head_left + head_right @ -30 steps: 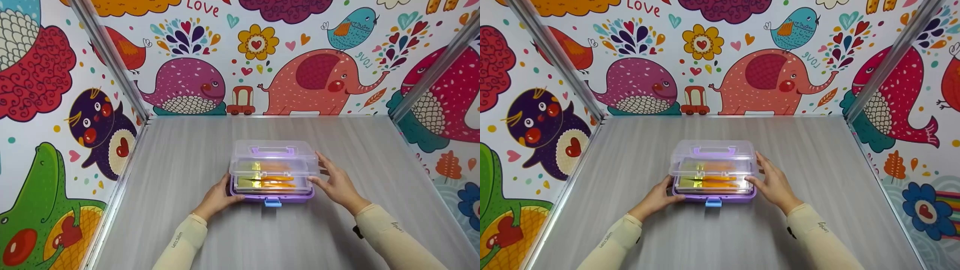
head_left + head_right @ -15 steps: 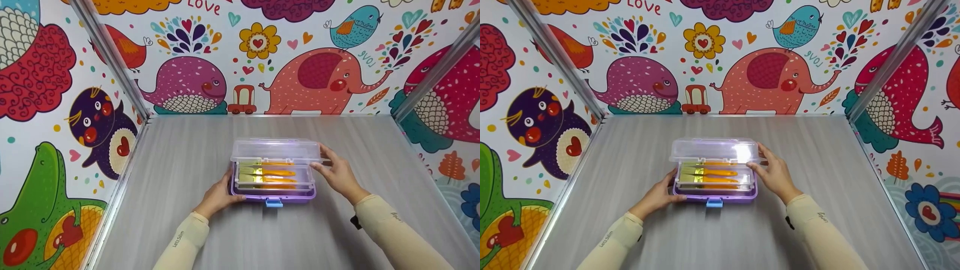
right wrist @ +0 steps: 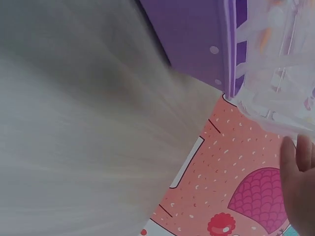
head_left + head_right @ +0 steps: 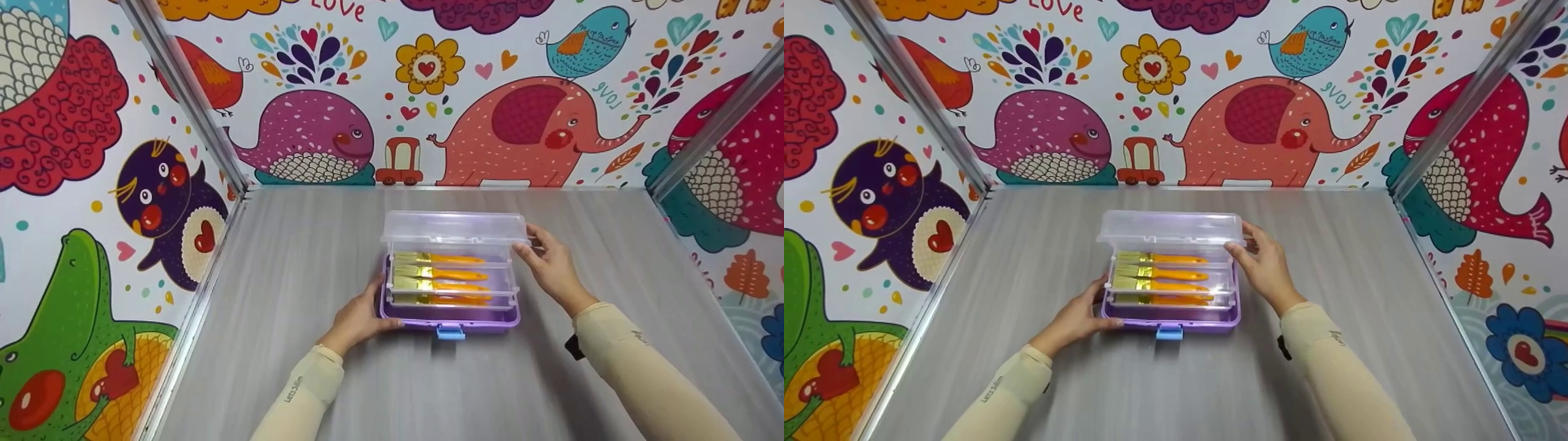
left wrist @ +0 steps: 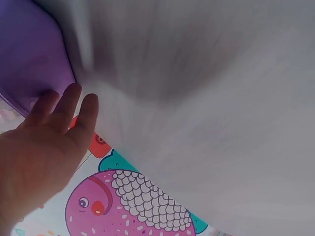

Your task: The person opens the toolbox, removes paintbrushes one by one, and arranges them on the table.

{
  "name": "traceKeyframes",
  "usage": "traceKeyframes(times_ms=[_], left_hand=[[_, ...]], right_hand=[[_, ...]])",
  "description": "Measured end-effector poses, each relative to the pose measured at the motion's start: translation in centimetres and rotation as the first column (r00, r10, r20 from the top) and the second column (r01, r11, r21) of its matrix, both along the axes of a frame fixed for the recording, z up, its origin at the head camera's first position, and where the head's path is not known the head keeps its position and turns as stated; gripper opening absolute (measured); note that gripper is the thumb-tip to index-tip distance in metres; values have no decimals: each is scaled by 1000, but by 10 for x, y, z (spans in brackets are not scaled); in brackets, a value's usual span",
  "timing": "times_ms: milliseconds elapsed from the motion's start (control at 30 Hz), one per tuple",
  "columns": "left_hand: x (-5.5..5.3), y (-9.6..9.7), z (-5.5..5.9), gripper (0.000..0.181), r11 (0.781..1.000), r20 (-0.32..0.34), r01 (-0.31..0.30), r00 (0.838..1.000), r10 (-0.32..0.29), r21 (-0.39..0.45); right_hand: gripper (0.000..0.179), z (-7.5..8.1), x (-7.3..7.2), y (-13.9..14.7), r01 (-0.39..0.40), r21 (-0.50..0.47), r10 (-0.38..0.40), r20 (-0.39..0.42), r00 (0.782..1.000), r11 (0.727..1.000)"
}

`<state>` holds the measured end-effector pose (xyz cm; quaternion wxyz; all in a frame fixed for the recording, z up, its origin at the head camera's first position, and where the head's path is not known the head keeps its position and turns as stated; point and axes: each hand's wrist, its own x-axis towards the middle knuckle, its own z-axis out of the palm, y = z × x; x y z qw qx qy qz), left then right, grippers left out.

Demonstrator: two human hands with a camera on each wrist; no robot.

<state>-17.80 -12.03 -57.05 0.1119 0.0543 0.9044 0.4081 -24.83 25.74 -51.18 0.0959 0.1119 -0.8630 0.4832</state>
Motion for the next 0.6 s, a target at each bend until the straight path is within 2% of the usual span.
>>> traceKeyframes(times_ms=[200, 433, 600], left_hand=[[0, 2, -2, 115, 1000, 7, -1, 1000, 1, 2], [-1, 0, -2, 114, 1000, 20, -11, 1000, 11, -15], [-2, -2, -1, 115, 1000, 16, -5, 1000, 5, -15]], right_hand=[[48, -3, -9, 1, 29, -48, -28, 35, 999, 998], [37, -7, -16, -6, -5, -159, 7, 12, 1000, 987], [32, 14, -5, -18, -10, -181, 10, -1, 1000, 983]])
